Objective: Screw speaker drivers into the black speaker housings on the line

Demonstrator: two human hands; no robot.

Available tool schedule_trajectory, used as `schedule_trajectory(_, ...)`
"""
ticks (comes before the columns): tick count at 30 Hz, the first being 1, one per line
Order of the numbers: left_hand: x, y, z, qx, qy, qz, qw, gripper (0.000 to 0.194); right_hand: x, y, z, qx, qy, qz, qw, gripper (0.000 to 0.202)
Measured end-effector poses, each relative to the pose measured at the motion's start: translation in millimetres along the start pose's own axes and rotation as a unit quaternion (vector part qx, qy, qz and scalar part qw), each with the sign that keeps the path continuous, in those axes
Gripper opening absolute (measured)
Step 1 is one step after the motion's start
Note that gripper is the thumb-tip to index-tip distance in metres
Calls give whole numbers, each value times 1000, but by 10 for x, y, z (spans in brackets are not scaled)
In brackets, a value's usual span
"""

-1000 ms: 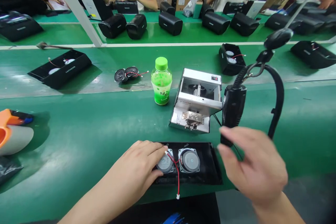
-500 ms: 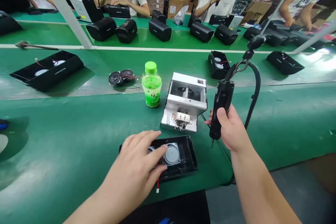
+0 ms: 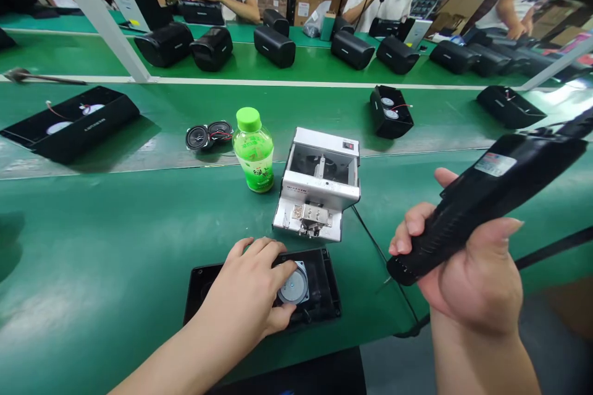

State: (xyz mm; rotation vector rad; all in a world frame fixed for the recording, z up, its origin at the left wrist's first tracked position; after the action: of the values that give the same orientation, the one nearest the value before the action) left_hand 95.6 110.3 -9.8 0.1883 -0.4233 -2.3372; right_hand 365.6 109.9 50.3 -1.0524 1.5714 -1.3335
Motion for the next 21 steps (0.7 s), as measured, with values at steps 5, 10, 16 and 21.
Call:
schedule_trajectory(5,-4,-1,-26,-18,8,-4,1000,40,46,-66,-29,12,6,3,1000,62)
schedule_trajectory(10,11,-4,-63,-24,18,-8,1000,43,67,-287,-195,-7,21,16,1000,67)
schedule_trajectory(16,-26,-32,-61,6,-31,25,999,38,-14,-675,-727,-51,-28,69,996,67)
schedule_trajectory(21,-42,-34,-16,23,-55,19,998,48,-58,-676,-1187,7,-112,154,982,62)
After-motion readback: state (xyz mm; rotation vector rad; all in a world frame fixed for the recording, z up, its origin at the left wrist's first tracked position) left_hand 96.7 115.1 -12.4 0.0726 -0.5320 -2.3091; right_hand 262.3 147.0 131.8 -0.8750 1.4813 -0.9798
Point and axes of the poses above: each hand's wrist, its own x-axis away from the middle knuckle, its own z-axis out of the back of the hand, y = z × x, the point moved 7 cm from there along -x, towards the middle knuckle, and after that the axes turned 5 degrees about -z, right-handed, at the moved point
